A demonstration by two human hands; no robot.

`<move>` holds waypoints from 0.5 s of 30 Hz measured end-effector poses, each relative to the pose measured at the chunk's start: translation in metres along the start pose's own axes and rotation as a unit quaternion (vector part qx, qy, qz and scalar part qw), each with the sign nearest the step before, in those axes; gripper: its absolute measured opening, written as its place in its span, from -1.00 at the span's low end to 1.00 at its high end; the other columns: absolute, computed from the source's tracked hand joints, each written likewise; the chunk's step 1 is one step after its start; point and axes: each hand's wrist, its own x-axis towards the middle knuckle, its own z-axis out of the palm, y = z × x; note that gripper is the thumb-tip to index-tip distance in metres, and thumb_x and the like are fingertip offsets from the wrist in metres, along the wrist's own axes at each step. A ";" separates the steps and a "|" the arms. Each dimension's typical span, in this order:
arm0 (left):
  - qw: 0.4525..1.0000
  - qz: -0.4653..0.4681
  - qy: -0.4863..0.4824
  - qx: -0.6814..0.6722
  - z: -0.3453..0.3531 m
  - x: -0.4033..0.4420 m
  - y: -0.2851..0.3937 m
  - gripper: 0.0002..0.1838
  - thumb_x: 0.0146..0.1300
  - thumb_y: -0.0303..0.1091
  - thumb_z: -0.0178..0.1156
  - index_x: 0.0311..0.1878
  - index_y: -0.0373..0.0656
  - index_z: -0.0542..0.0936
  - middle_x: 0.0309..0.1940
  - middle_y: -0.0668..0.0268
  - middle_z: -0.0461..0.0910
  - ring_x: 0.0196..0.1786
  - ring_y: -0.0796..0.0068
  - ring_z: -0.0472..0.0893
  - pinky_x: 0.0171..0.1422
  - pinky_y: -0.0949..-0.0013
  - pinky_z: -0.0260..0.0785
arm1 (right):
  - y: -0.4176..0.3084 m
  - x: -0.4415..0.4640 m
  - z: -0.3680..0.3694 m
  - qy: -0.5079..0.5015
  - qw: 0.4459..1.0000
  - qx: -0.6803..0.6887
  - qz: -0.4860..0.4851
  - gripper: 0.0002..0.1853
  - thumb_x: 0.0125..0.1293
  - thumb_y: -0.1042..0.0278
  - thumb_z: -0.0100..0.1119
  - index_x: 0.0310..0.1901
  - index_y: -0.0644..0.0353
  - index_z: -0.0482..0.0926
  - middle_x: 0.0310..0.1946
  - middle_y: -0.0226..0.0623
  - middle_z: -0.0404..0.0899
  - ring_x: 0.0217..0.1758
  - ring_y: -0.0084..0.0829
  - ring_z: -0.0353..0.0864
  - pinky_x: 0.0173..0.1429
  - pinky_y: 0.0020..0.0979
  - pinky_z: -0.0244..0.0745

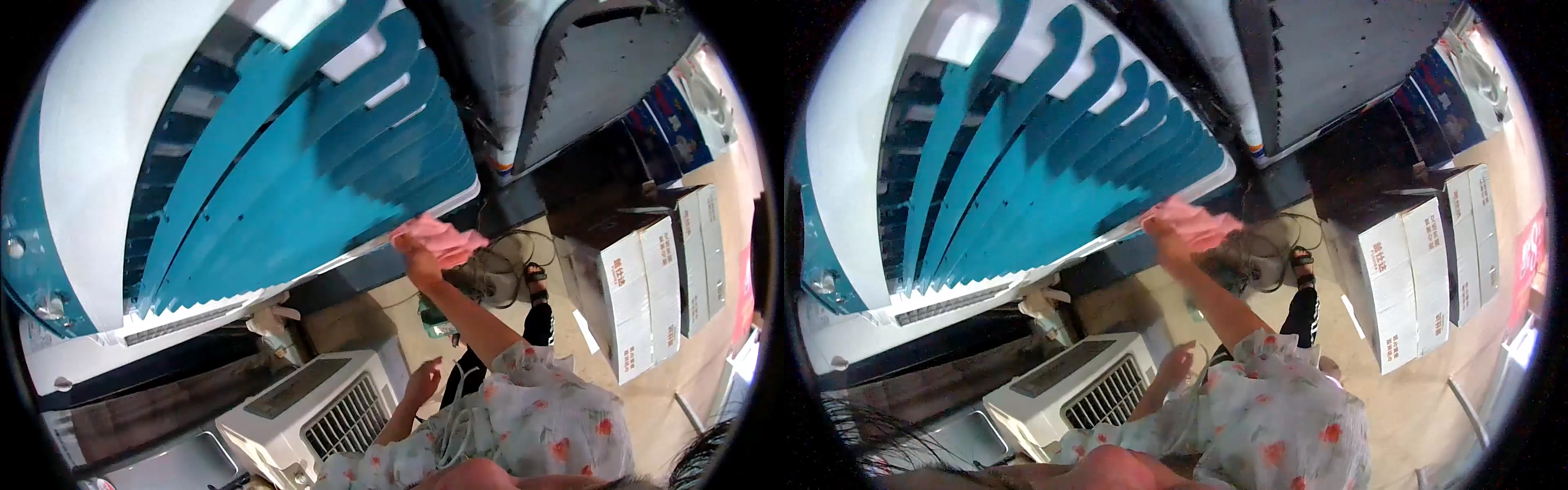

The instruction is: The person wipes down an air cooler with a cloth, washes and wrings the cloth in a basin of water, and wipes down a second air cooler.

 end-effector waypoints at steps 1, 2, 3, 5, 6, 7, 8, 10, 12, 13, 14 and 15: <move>1.000 0.004 0.017 -0.014 -0.004 0.001 -0.009 -0.64 0.19 -0.47 0.03 0.09 -0.12 0.47 -0.10 0.11 0.54 -0.11 0.26 0.57 -0.02 0.32 0.40 | -0.014 -0.009 0.005 -0.036 0.999 -0.004 -0.010 -0.44 0.07 0.66 -0.17 0.19 0.17 0.33 0.13 -0.02 0.38 0.09 0.01 0.42 0.15 -0.20 0.36; 0.996 -0.040 0.079 -0.006 -0.021 0.005 0.008 -0.66 0.20 -0.49 0.03 0.07 -0.13 0.48 -0.11 0.14 0.55 -0.12 0.31 0.57 -0.01 0.34 0.39 | -0.029 -0.015 0.005 -0.072 0.997 -0.009 -0.023 -0.43 0.08 0.64 -0.15 0.21 0.16 0.32 0.13 -0.02 0.38 0.07 0.01 0.45 0.14 -0.21 0.38; 0.986 -0.085 0.142 0.000 -0.038 0.010 0.026 -0.67 0.20 -0.50 0.03 0.05 -0.14 0.49 -0.13 0.17 0.55 -0.12 0.35 0.56 -0.01 0.35 0.38 | -0.040 -0.021 -0.001 -0.099 0.992 0.073 0.026 -0.42 0.10 0.62 -0.15 0.23 0.11 0.30 0.12 -0.01 0.39 0.05 0.01 0.46 0.13 -0.23 0.39; 0.955 -0.088 0.272 -0.079 -0.057 0.012 0.026 -0.71 0.21 -0.52 0.03 0.01 -0.16 0.51 -0.14 0.23 0.56 -0.13 0.42 0.54 -0.02 0.38 0.37 | -0.065 -0.036 -0.019 -0.162 0.968 0.169 0.090 -0.41 0.14 0.58 -0.13 0.27 0.03 0.26 0.10 -0.01 0.41 0.02 0.00 0.48 0.11 -0.25 0.40; 0.926 -0.042 0.340 -0.159 -0.058 0.018 0.006 -0.74 0.21 -0.54 0.02 -0.03 -0.17 0.52 -0.15 0.25 0.56 -0.14 0.45 0.53 -0.04 0.40 0.36 | -0.075 -0.042 -0.024 -0.196 0.958 0.183 0.102 -0.41 0.17 0.56 -0.12 0.29 -0.01 0.25 0.09 -0.01 0.42 0.01 0.00 0.49 0.10 -0.26 0.40; 0.909 -0.022 0.371 -0.189 -0.057 0.026 -0.017 -0.78 0.24 -0.50 0.01 -0.07 -0.19 0.53 -0.15 0.28 0.56 -0.13 0.48 0.52 -0.03 0.45 0.34 | -0.083 -0.048 -0.027 -0.237 0.959 0.136 0.072 -0.42 0.19 0.53 -0.12 0.29 -0.06 0.24 0.07 -0.01 0.43 0.00 -0.02 0.50 0.09 -0.27 0.41; 0.891 -0.050 0.354 -0.279 -0.061 0.027 -0.017 -0.79 0.26 -0.46 0.00 -0.08 -0.20 0.53 -0.15 0.29 0.56 -0.11 0.48 0.51 -0.01 0.45 0.33 | -0.089 -0.057 -0.023 -0.242 0.964 0.109 0.020 -0.43 0.20 0.52 -0.11 0.29 -0.07 0.25 0.05 0.00 0.44 0.00 -0.02 0.50 0.09 -0.27 0.41; 0.828 -0.096 0.313 -0.455 -0.065 0.034 -0.015 -0.78 0.29 -0.40 -0.03 -0.09 -0.21 0.54 -0.14 0.32 0.56 -0.07 0.48 0.51 0.02 0.44 0.32 | -0.104 -0.079 -0.008 -0.209 0.969 0.078 -0.109 -0.45 0.22 0.50 -0.11 0.28 -0.09 0.28 0.03 0.00 0.46 0.01 -0.03 0.50 0.09 -0.26 0.41; 0.774 -0.037 0.299 -0.557 -0.050 0.034 -0.015 -0.70 0.32 -0.30 -0.06 0.01 -0.21 0.50 -0.15 0.35 0.54 -0.07 0.51 0.50 0.02 0.43 0.33 | -0.103 -0.109 0.014 -0.288 0.953 0.040 -0.088 -0.46 0.18 0.44 -0.04 0.25 -0.09 0.32 0.04 -0.01 0.45 0.01 -0.03 0.50 0.05 -0.23 0.43; 0.776 -0.025 0.314 -0.547 -0.040 0.030 -0.013 -0.69 0.32 -0.29 -0.07 0.04 -0.21 0.48 -0.14 0.34 0.53 -0.06 0.51 0.49 0.01 0.44 0.33 | -0.124 -0.112 0.014 -0.336 0.938 -0.048 -0.070 -0.46 0.18 0.44 -0.05 0.25 -0.07 0.31 0.07 -0.07 0.44 0.00 -0.05 0.51 0.02 -0.22 0.44; 0.755 -0.024 0.314 -0.575 -0.031 0.026 -0.016 -0.66 0.32 -0.28 -0.07 0.08 -0.20 0.45 -0.09 0.32 0.51 -0.03 0.51 0.49 0.02 0.43 0.34 | -0.145 -0.114 0.011 -0.373 0.926 -0.029 -0.055 -0.50 0.20 0.41 -0.05 0.23 -0.04 0.33 0.10 -0.11 0.43 0.04 -0.09 0.49 0.04 -0.23 0.40; 0.734 -0.022 0.314 -0.602 -0.021 0.021 -0.019 -0.64 0.32 -0.27 -0.07 0.12 -0.19 0.42 -0.04 0.31 0.49 0.00 0.50 0.48 0.03 0.43 0.34 | -0.166 -0.116 0.007 -0.409 0.912 -0.010 -0.038 -0.54 0.22 0.37 -0.05 0.20 0.00 0.35 0.13 -0.16 0.42 0.07 -0.14 0.47 0.07 -0.24 0.37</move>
